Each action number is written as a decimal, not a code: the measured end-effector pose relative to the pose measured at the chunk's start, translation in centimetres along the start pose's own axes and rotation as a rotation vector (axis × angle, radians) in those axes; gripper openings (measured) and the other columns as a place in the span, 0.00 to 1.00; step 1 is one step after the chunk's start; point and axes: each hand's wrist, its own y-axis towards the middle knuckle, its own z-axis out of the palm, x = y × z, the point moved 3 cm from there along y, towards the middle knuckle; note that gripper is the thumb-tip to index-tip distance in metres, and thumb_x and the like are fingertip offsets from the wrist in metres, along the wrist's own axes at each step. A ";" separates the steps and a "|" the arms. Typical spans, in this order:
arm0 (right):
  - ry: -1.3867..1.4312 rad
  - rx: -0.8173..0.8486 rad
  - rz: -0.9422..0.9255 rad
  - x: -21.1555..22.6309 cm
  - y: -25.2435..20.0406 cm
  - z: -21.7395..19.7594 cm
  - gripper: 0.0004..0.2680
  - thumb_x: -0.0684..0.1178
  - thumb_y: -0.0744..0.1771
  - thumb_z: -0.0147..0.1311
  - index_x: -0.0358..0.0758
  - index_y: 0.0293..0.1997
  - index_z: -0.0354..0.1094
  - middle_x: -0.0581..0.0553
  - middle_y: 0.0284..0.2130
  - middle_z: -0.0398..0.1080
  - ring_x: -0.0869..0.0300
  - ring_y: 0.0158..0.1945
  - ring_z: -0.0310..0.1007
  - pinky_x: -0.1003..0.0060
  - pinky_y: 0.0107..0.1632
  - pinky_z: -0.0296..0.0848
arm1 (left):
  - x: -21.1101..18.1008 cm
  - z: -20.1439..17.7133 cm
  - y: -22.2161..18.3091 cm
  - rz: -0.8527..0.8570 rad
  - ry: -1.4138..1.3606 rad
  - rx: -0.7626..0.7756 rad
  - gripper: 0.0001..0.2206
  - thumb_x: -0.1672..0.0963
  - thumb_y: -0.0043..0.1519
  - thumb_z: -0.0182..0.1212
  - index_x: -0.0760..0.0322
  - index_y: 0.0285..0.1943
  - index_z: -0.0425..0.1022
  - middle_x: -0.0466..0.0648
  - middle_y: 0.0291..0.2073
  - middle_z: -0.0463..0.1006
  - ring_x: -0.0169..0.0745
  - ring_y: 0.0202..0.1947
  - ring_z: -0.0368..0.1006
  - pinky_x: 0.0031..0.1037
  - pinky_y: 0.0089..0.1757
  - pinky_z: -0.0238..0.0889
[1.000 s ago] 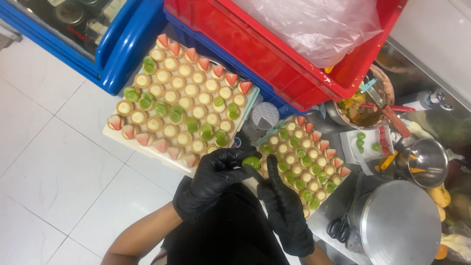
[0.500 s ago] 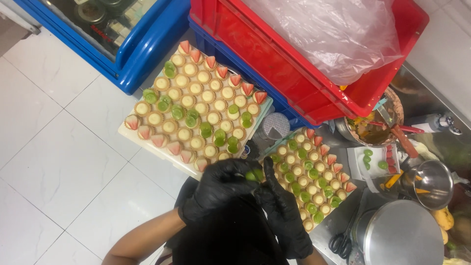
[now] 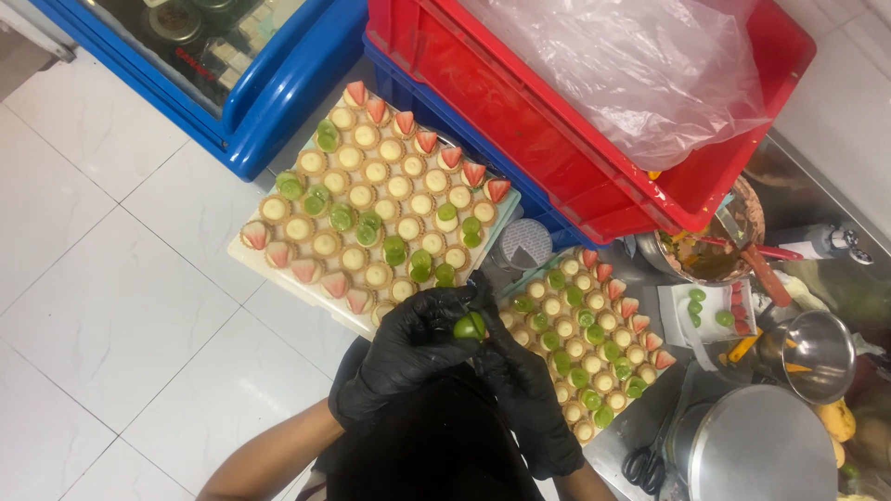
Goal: Preparing fruit tarts by cutting grapes and placing them on tart shells already filled with cream.
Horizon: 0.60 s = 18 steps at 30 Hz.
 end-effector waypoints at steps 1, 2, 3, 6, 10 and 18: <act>-0.004 0.001 0.053 -0.5 0.1 0.0 0.22 0.37 0.67 0.54 0.42 0.72 0.61 0.46 0.42 0.79 0.63 0.45 0.75 0.68 0.50 0.73 | -0.2 0.0 0.0 0.064 0.025 0.017 0.23 0.63 0.55 0.70 0.64 0.61 0.73 0.45 0.46 0.81 0.31 0.47 0.77 0.26 0.50 0.73; -0.005 0.003 0.054 -0.4 0.2 0.4 0.22 0.37 0.67 0.54 0.42 0.72 0.61 0.46 0.42 0.79 0.63 0.45 0.75 0.68 0.50 0.73 | -0.1 -0.2 -0.3 0.064 0.024 0.016 0.23 0.63 0.55 0.70 0.64 0.61 0.73 0.45 0.46 0.81 0.31 0.47 0.77 0.26 0.50 0.73; -0.041 -0.026 -0.061 0.1 0.4 0.6 0.20 0.36 0.67 0.54 0.40 0.70 0.62 0.44 0.51 0.76 0.61 0.53 0.74 0.66 0.55 0.72 | 0.1 -0.4 -0.5 0.029 0.049 0.025 0.22 0.63 0.55 0.69 0.63 0.61 0.73 0.43 0.47 0.81 0.29 0.47 0.77 0.24 0.50 0.73; -0.127 -0.054 -0.116 1.1 0.7 1.4 0.18 0.37 0.67 0.56 0.40 0.66 0.66 0.43 0.58 0.74 0.59 0.58 0.76 0.65 0.57 0.74 | 2.1 -2.2 -0.4 0.034 0.066 0.068 0.17 0.63 0.60 0.68 0.67 0.58 0.75 0.45 0.47 0.80 0.30 0.47 0.76 0.24 0.50 0.72; -0.306 -0.028 -0.204 1.8 1.1 1.6 0.16 0.40 0.66 0.60 0.41 0.62 0.69 0.45 0.49 0.78 0.61 0.50 0.82 0.67 0.50 0.79 | 3.8 -4.1 0.1 -0.094 -0.100 -0.046 0.11 0.59 0.66 0.63 0.74 0.53 0.78 0.50 0.44 0.82 0.34 0.44 0.76 0.25 0.46 0.71; 0.034 -0.105 0.014 -4.7 10.5 -1.2 0.10 0.40 0.68 0.55 0.38 0.55 0.74 0.49 0.40 0.78 0.64 0.43 0.76 0.68 0.48 0.75 | 2.6 -5.9 0.5 -0.114 -0.243 -0.182 0.11 0.58 0.66 0.57 0.74 0.52 0.77 0.51 0.43 0.81 0.39 0.45 0.78 0.30 0.50 0.73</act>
